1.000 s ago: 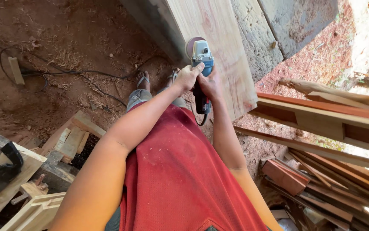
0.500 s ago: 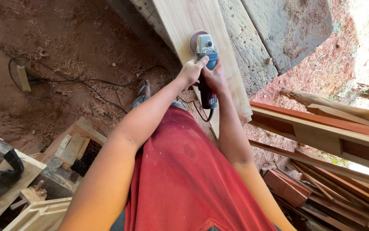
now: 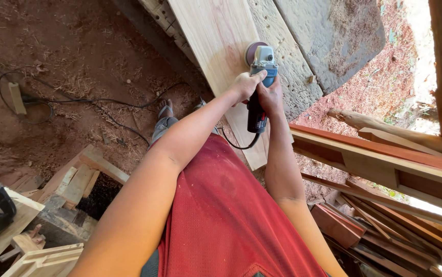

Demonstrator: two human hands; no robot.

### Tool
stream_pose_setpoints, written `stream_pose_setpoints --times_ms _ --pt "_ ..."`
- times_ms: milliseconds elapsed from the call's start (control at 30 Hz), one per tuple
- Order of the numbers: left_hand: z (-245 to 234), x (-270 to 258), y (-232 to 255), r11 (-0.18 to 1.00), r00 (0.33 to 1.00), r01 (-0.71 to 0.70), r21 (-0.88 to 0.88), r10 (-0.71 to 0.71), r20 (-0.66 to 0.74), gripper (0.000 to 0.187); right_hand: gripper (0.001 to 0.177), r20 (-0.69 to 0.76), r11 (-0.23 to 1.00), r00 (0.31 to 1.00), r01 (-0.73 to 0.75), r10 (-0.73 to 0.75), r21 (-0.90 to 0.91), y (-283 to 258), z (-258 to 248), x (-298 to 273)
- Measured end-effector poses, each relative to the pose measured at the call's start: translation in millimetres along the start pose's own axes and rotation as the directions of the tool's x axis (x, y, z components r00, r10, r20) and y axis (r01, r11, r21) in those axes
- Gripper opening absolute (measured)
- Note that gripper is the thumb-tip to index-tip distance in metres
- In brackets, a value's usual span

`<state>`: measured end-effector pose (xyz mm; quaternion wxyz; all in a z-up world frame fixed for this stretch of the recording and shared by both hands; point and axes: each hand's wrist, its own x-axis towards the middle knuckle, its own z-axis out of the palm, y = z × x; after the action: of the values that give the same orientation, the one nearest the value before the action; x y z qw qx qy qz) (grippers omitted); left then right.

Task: The person uses an electric sander to smooth the surface of a long wooden plank resting on a workbench. They move the sander back and forth along the length of the plank, covering the entire surface area.

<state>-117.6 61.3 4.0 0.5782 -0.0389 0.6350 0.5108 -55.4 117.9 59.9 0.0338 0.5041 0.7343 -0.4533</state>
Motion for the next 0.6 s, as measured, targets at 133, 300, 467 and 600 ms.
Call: stream_pose_setpoints --times_ms 133,300,467,600 --pt "5 -5 2 1.0 1.0 -0.002 0.023 0.001 0.018 0.081 0.041 -0.016 0.997 0.999 0.041 -0.04 0.066 17 -4 3" --pt "1 -19 -12 0.999 0.999 0.004 0.05 -0.006 0.039 0.084 0.051 0.05 0.987 0.996 -0.06 0.068 -0.146 -7 -9 -32" --pt "-11 -38 -46 0.998 0.998 0.033 0.053 -0.035 0.042 0.084 0.047 -0.004 0.995 0.999 -0.043 0.042 -0.085 29 20 -44" --pt "-28 -16 -100 0.999 0.999 0.036 0.038 -0.038 0.038 0.084 0.05 0.096 0.962 0.989 -0.083 0.112 -0.262 61 29 -39"
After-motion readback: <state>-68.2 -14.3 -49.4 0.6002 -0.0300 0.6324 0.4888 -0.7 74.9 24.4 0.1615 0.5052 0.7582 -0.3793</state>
